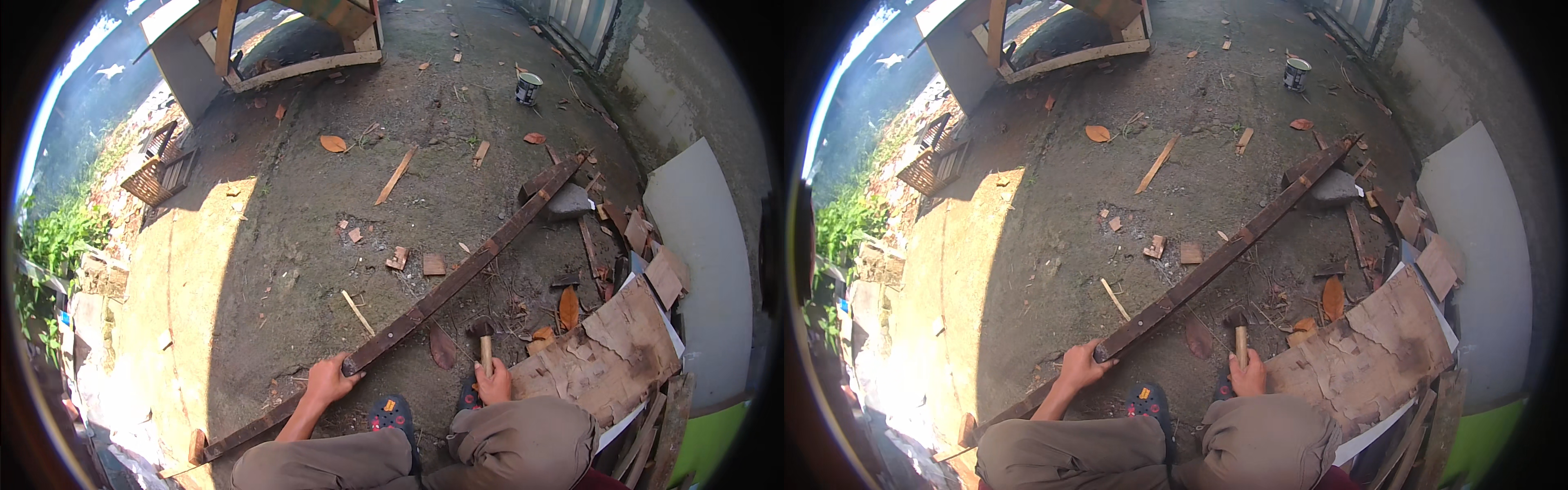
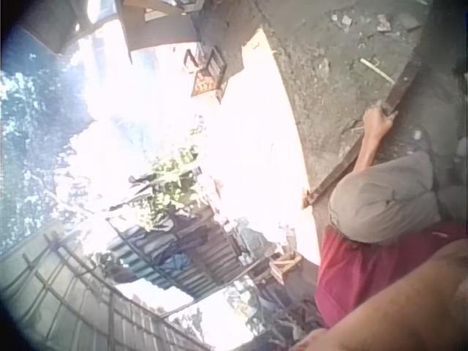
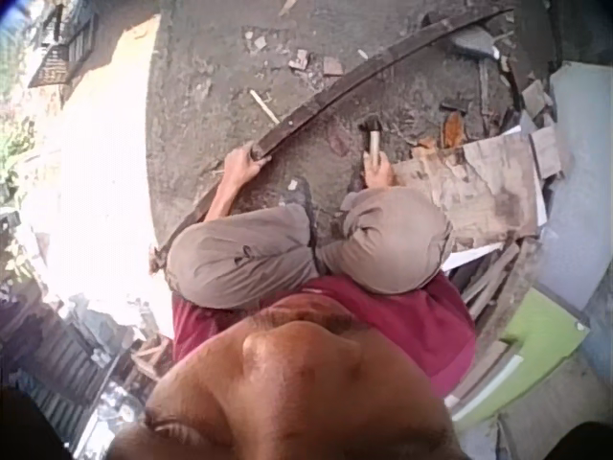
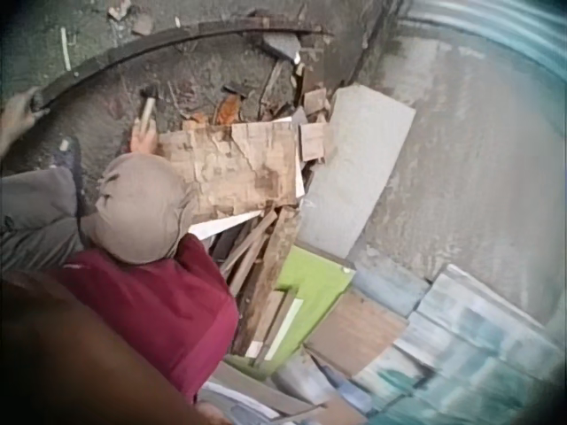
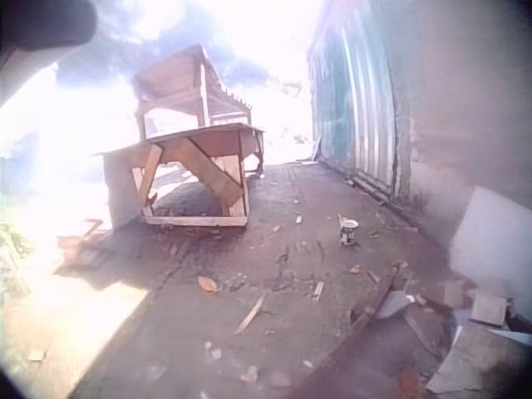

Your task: The person sits on the ground and uses a hand saw to cut a long wooden plank. They then use a hammer to split the plank and remove a section, repeating the process to shape the wood.

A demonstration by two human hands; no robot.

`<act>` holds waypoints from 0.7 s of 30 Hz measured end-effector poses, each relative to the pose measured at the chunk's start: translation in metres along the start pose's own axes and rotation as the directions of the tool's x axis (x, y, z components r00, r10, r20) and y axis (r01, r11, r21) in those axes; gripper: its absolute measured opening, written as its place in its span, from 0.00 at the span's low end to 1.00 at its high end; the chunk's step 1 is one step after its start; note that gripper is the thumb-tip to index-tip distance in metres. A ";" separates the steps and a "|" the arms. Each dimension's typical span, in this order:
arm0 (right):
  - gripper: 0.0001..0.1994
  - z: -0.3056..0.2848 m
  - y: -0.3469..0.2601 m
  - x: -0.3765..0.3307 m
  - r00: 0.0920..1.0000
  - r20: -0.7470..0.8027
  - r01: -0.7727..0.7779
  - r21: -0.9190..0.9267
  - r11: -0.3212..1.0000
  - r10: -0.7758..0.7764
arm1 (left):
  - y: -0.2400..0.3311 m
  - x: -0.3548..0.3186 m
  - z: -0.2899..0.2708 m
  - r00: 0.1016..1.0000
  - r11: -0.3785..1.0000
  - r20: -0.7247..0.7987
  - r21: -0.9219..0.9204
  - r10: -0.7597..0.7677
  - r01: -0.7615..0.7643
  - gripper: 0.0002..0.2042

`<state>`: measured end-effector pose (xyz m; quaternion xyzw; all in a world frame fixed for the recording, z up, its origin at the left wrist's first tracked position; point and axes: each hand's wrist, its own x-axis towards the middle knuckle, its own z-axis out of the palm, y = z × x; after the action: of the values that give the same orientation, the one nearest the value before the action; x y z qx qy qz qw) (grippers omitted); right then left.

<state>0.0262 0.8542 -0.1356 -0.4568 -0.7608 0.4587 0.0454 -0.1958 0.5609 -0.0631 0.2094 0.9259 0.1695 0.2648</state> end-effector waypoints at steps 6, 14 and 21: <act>0.19 0.010 0.004 0.004 0.999 -0.023 0.044 0.076 0.996 -0.042 | -0.018 -0.005 0.002 1.000 0.999 0.008 0.034 0.012 -0.012 0.27; 0.20 0.007 0.004 0.018 0.970 -0.075 0.230 -0.020 0.973 -0.231 | 0.001 -0.001 -0.011 0.987 0.998 0.157 0.045 -0.044 0.037 0.33; 0.28 0.003 0.001 0.035 0.949 0.067 0.310 -0.386 0.869 -0.309 | 0.005 0.007 -0.008 0.983 0.995 0.165 -0.072 0.080 -0.069 0.37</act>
<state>0.0049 0.8781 -0.1505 -0.3283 -0.9002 0.2849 0.0250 -0.2044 0.5668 -0.0575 0.2488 0.8857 0.1914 0.3420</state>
